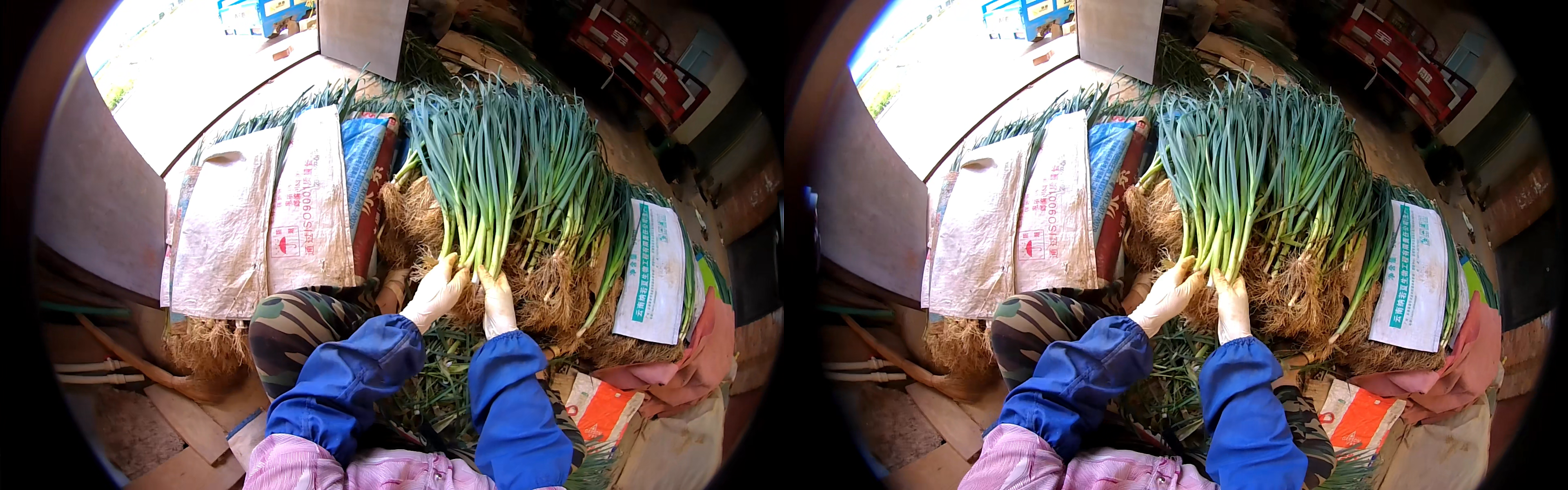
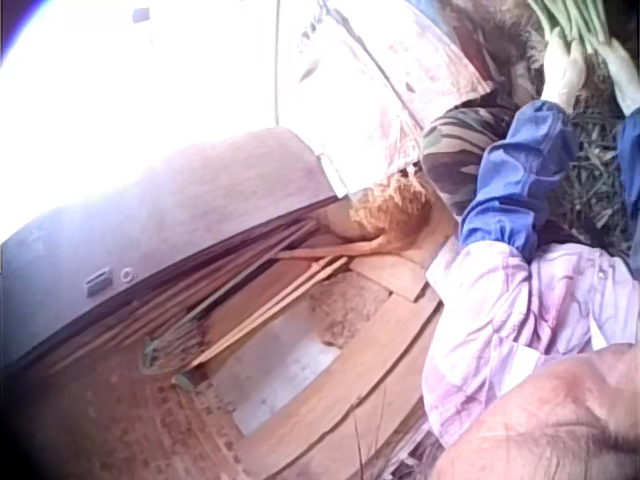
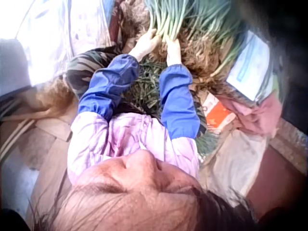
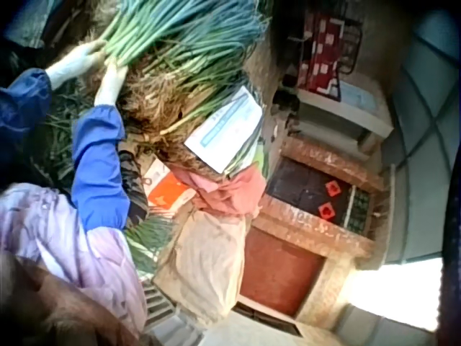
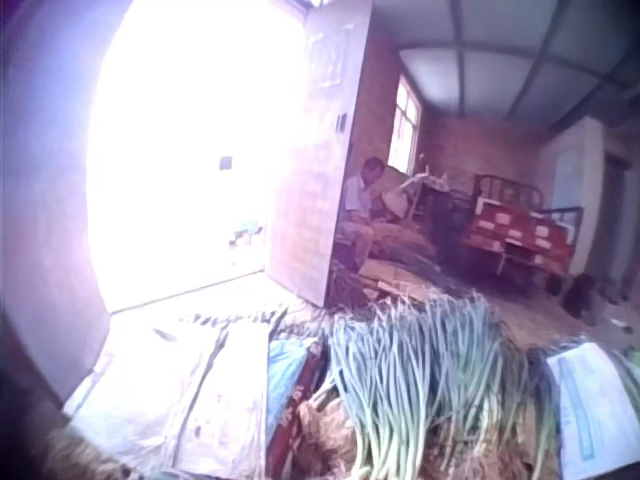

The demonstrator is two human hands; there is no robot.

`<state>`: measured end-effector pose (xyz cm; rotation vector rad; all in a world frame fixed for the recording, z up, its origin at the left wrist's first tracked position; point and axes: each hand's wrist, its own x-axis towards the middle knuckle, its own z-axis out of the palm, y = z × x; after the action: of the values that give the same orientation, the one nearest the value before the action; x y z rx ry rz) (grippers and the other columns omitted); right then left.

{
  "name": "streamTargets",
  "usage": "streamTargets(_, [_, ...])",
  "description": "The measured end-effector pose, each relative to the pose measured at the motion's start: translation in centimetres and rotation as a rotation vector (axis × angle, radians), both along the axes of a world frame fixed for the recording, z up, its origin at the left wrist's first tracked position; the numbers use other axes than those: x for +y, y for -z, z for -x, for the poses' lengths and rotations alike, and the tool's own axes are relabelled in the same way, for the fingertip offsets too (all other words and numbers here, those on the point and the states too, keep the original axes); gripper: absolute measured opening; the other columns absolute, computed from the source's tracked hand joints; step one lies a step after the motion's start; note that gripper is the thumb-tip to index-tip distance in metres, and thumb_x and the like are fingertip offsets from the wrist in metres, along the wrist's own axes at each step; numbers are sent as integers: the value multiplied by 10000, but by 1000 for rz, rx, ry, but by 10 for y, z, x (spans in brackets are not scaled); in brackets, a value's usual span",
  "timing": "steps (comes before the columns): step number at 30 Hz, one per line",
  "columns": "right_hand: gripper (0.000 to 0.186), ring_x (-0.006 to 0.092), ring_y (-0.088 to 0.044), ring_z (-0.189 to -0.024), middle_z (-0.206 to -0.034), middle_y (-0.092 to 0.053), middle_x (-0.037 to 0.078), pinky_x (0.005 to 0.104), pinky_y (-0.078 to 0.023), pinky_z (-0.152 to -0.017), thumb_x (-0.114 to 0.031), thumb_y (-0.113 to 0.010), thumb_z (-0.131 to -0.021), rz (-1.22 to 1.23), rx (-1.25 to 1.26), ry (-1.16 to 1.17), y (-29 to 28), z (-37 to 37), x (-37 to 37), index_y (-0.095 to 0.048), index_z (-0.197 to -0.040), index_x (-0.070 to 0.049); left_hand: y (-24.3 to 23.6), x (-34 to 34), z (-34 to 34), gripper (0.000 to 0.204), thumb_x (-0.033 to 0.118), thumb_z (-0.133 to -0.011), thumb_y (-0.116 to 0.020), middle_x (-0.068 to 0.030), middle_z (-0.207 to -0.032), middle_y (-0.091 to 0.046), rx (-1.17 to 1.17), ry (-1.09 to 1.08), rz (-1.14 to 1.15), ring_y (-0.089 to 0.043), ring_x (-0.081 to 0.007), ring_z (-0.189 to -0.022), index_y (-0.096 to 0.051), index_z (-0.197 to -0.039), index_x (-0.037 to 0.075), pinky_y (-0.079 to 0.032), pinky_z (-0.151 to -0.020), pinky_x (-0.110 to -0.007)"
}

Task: The person sits on the ground and trims the roots and tips of green onions using scissors. They gather the trimmed onions into bundles and place them into a large sack.

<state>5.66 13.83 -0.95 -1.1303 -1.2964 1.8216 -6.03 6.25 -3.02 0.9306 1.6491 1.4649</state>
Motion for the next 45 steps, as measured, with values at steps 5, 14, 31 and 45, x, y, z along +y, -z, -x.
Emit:
streamTargets(5, [352,90,-563,-803,-935,-635,-8,222,-439,-738,-331,-642,-922,138,-25,26,-85,-3,-1,-629,-1145,-59,-36,15,-5,660,374,-958,-567,-148,-1348,-514,-465,50,-117,-448,-195,-1264,-364,-1410,-62,-341,-1041,-283])
streamTargets(14, [444,105,-424,-662,-706,-468,-17,246,-343,-639,-511,-474,-976,-146,-104,-129,-20,1,21,-544,-867,-86,-17,24,-23,455,261,-936,-618,-49,-1217,-559,-977,69,-168,-504,-142,-1102,-473,-1306,40,-393,-950,-293])
streamTargets(31, [750,377,-410,-1308,-1409,-424,208,473,-351,-1082,-62,-702,-662,-1722,-264,-452,-161,50,-25,-407,-1351,-46,-212,-58,76,457,328,-912,-602,-108,-962,-667,342,468,401,-623,-195,-891,-557,-1171,-46,-476,-818,-326])
streamTargets(45, [263,170,-617,-920,-1039,-666,50,289,-500,-843,-36,-695,-850,-1872,-57,283,-413,-121,-44,-654,-1110,-40,-419,-85,11,444,416,-951,-543,-103,-1028,-692,47,547,-811,-672,-166,-902,-610,-1159,30,-543,-735,-250])
